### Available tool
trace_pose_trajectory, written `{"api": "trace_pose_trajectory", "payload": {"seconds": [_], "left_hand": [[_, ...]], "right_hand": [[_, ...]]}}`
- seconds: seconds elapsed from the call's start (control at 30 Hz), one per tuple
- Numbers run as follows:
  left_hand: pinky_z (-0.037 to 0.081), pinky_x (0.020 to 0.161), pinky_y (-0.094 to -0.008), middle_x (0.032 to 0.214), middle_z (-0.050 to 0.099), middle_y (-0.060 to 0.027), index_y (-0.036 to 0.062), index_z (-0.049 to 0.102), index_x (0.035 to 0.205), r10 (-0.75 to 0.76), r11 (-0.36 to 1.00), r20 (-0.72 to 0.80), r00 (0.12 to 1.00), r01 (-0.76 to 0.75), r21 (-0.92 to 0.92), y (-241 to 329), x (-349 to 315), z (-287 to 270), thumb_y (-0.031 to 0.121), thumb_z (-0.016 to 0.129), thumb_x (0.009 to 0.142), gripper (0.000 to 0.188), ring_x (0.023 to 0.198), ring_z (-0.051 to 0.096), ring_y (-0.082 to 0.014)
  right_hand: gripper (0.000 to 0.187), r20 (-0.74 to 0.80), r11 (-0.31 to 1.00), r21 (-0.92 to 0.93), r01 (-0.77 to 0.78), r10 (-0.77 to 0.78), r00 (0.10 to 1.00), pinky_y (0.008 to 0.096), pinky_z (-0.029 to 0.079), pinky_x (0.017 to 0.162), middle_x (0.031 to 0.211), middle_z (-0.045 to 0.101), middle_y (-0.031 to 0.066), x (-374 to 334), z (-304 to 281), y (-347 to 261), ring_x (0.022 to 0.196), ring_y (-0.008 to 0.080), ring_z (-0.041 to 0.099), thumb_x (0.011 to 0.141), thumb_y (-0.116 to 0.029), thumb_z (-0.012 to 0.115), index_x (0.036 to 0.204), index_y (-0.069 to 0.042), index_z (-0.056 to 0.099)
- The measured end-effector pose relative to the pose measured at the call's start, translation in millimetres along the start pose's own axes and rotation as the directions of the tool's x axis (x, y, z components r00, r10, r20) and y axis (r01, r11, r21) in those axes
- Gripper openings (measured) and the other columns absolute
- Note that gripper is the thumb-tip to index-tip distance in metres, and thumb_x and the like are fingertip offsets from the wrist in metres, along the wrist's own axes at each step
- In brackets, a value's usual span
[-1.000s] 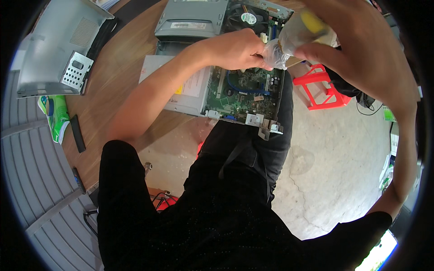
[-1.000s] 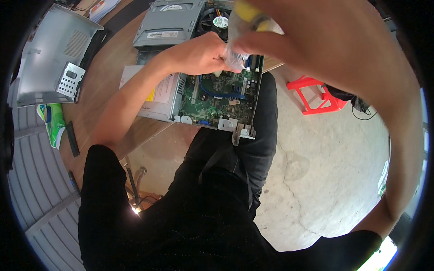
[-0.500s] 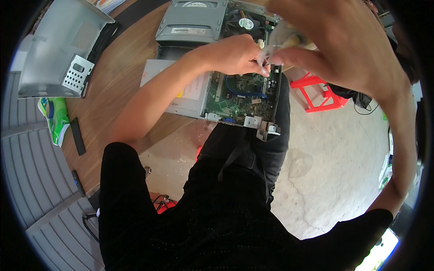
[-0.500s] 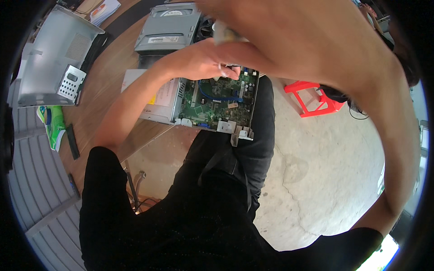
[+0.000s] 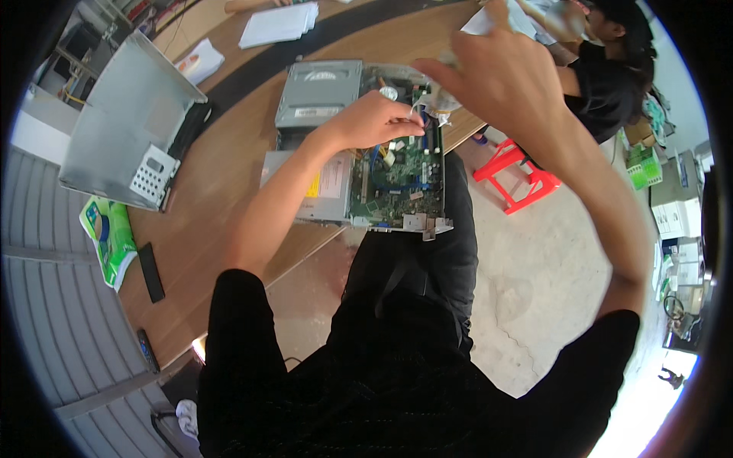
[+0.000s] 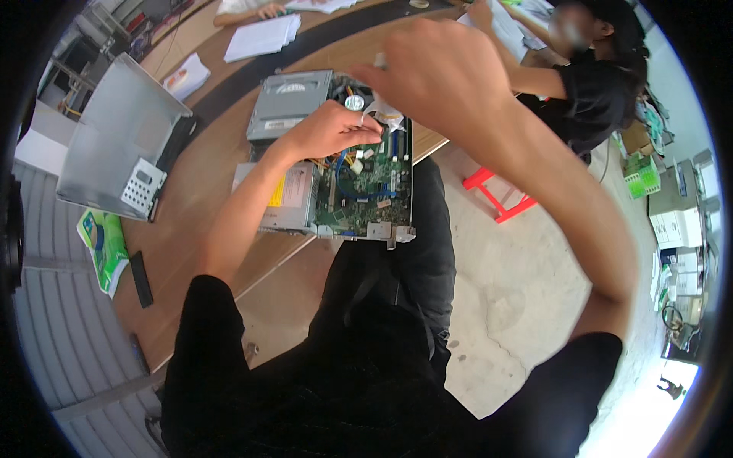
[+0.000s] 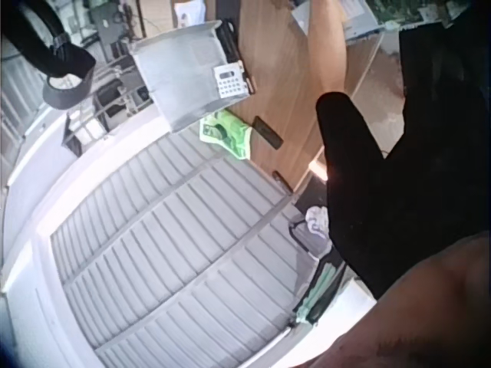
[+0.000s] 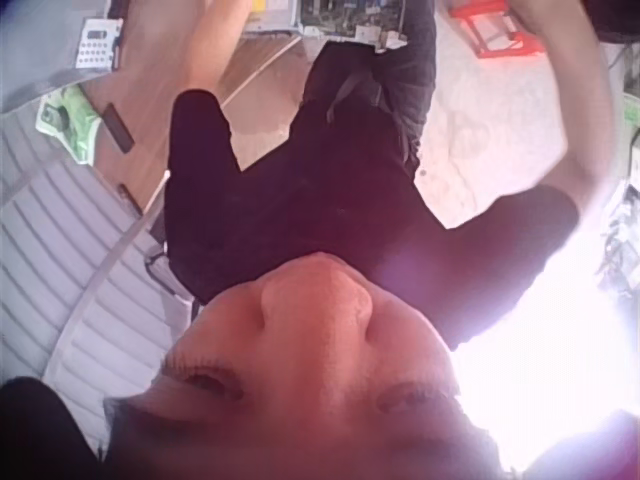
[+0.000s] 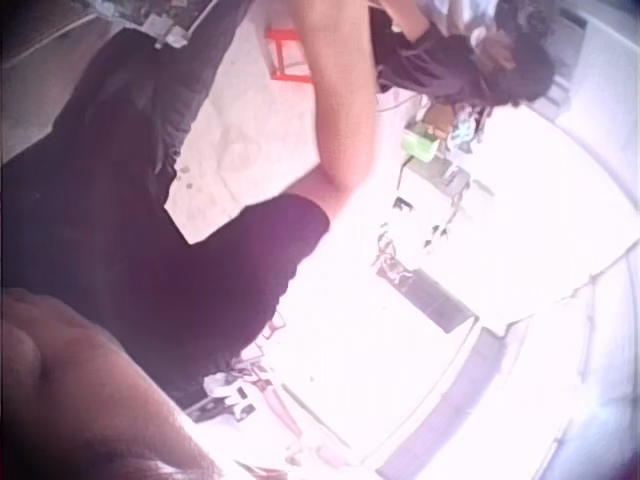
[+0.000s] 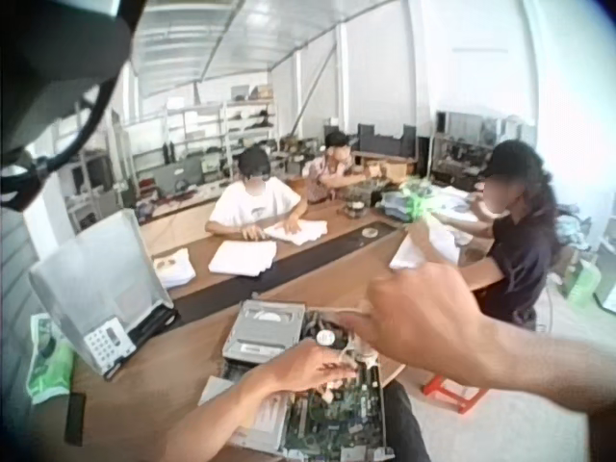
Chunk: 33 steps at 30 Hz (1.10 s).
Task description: The person disassembles a computer by using a screwdriver to remove screws from the case and internal components, then lifts the power supply and other parts out of the chassis.
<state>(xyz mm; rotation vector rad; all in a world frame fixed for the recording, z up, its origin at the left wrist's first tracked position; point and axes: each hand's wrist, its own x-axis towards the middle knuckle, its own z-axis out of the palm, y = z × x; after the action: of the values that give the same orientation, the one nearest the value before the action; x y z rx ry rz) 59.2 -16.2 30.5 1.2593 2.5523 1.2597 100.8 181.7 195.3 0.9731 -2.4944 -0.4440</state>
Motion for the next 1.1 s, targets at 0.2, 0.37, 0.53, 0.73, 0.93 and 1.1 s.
{"api": "trace_pose_trajectory", "payload": {"seconds": [0.2,0.37,0.53,0.73,0.93,1.1], "left_hand": [[0.055,0.062,-0.0279,0.077,0.073,-0.0113,0.0003,0.072,0.096,-0.038,0.992,-0.332,0.943,0.075,0.099,-7,-7,-19,0.015,0.066,0.092,0.016,0.072,0.073,-0.0189],[0.05,0.058,-0.0357,0.073,0.07,-0.0116,0.0048,0.073,0.092,-0.022,0.98,-0.422,0.906,0.102,0.168,5,3,-11,0.023,0.066,0.09,0.02,0.064,0.067,-0.0267],[0.053,0.067,-0.0361,0.092,0.071,-0.0137,0.0052,0.071,0.102,0.014,0.981,-0.49,0.872,0.083,0.176,8,2,-1,0.015,0.067,0.089,0.017,0.077,0.068,-0.0305],[0.053,0.073,-0.0367,0.097,0.071,-0.014,0.0047,0.07,0.105,-0.034,0.98,-0.508,0.861,0.129,0.154,11,5,-6,0.012,0.066,0.089,0.018,0.086,0.067,-0.031],[0.053,0.081,-0.0385,0.102,0.07,-0.0125,0.0024,0.069,0.102,0.17,0.849,-0.533,0.829,0.151,0.506,23,3,-29,0.006,0.068,0.085,0.017,0.096,0.067,-0.0304],[0.049,0.092,-0.0435,0.111,0.068,-0.0122,0.0013,0.068,0.102,-0.079,0.777,-0.639,0.765,0.449,0.441,65,-68,-32,0.003,0.066,0.084,0.018,0.107,0.063,-0.0337]], "right_hand": [[0.037,-0.262,0.541,0.77,-0.338,0.751,0.605,0.0326,0.039,0.049,0.057,0.049,0.0038,-124,46,55,0.049,0.0142,0.05,0.094,-0.031,0.062,0.076,0.002,0.06],[0.037,0.395,-0.393,0.918,-0.057,0.892,0.218,0.0252,0.037,0.047,0.067,0.056,-0.0012,-308,179,27,0.051,0.009,0.048,0.098,-0.043,0.053,0.084,-0.01,0.062],[0.037,0.71,-0.575,0.605,0.55,0.703,-0.046,0.0327,0.049,0.062,0.081,0.065,0.0011,-406,239,-47,0.075,0.0159,0.062,0.096,-0.046,0.057,0.095,-0.01,0.065],[0.036,0.898,-0.848,0.284,0.447,0.398,0.185,0.026,0.047,0.052,0.077,0.058,0.003,-412,313,-34,0.066,0.0149,0.057,0.092,-0.047,0.061,0.09,-0.011,0.058],[0.035,0.965,-0.683,0.211,-0.699,0.03,0.262,0.0268,0.041,0.042,0.067,0.057,0.0018,-290,359,-30,0.05,0.0134,0.052,0.089,-0.046,0.062,0.091,-0.011,0.062],[0.048,0.941,-0.047,0.237,-0.97,0.26,0.217,0.0413,0.054,0.052,0.073,0.068,0.0192,-236,358,-56,0.06,0.03,0.069,0.083,-0.045,0.066,0.088,0.003,0.065]]}}
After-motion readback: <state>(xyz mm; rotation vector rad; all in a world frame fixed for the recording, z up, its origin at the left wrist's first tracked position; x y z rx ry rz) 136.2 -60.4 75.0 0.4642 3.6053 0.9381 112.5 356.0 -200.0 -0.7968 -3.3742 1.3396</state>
